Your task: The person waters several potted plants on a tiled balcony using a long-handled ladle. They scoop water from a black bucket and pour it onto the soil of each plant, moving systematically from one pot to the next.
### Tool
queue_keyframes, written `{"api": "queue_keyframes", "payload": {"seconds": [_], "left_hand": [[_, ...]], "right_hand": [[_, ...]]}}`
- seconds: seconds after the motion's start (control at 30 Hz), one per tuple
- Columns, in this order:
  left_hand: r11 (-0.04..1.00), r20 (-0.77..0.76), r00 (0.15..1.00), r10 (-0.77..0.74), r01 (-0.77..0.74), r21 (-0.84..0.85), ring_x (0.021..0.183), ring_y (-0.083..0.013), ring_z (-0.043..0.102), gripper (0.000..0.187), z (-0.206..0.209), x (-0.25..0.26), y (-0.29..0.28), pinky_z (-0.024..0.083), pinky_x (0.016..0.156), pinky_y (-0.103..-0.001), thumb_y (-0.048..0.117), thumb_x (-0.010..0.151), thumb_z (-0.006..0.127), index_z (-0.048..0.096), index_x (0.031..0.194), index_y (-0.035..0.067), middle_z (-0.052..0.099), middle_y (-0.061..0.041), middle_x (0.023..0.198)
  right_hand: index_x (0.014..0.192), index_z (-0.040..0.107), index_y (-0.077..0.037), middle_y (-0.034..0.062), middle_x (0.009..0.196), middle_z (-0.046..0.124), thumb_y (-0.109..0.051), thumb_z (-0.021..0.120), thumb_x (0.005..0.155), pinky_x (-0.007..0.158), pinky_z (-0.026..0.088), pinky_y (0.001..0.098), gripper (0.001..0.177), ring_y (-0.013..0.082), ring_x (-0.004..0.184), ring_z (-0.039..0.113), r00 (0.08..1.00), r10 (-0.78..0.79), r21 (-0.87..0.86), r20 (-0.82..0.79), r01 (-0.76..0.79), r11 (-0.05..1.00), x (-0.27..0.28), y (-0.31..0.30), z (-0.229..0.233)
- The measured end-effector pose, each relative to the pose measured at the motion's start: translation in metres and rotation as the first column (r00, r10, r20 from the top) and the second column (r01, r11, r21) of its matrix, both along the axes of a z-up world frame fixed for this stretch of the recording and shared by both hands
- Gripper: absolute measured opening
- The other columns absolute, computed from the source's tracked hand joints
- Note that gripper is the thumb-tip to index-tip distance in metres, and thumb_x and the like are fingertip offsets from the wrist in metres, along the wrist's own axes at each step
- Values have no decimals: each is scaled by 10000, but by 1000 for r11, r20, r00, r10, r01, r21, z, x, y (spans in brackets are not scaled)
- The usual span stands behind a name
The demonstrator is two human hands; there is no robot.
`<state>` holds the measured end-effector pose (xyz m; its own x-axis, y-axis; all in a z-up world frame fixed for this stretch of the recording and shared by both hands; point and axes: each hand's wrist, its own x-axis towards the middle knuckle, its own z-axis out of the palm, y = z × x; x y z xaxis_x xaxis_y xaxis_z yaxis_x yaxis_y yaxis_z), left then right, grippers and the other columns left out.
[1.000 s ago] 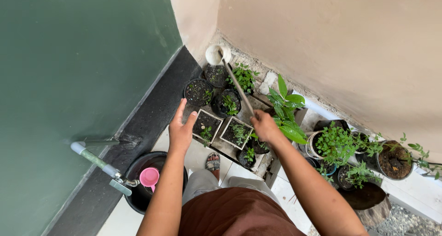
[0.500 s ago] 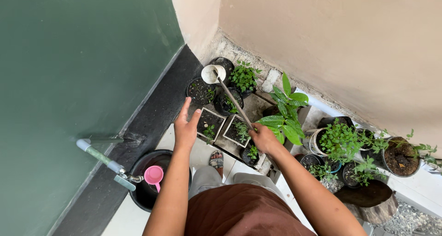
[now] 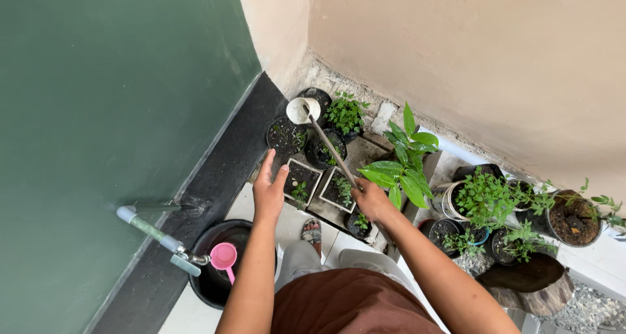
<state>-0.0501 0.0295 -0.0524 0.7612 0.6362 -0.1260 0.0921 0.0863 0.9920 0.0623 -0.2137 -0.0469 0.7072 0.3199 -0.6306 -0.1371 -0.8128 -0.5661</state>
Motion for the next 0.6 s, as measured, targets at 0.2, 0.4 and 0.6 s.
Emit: {"api": "queue_keyframes", "payload": {"seconds": [0.2, 0.4, 0.6], "left_hand": [[998, 19, 1000, -12, 14, -64, 1488, -239, 403, 591, -2, 3, 0, 285, 1203, -342, 151, 962, 643, 467, 1497, -27, 453, -180, 1594], [996, 114, 993, 18, -8, -87, 1496, -252, 407, 600, -10, -2, 13, 285, 1213, -344, 147, 982, 640, 438, 1516, -38, 441, -193, 1601], [996, 30, 999, 45, -43, -80, 1478, -243, 422, 606, 5, -15, 26, 250, 1220, -368, 169, 975, 634, 438, 1524, 4, 451, -176, 1598]], "right_hand": [[1334, 616, -48, 138, 708, 689, -266, 609, 973, 534, 529, 372, 422, 222, 471, 646, 984, 62, 63, 164, -73, 995, 5, 10, 3], [1360, 586, -82, 176, 740, 678, -253, 590, 974, 514, 544, 443, 422, 260, 484, 620, 999, -25, 22, 26, 24, 999, 6, 24, 18], [1338, 610, -80, 146, 710, 675, -260, 587, 979, 500, 546, 388, 402, 230, 456, 636, 997, 18, 51, 71, -22, 998, 6, 33, 22]]}}
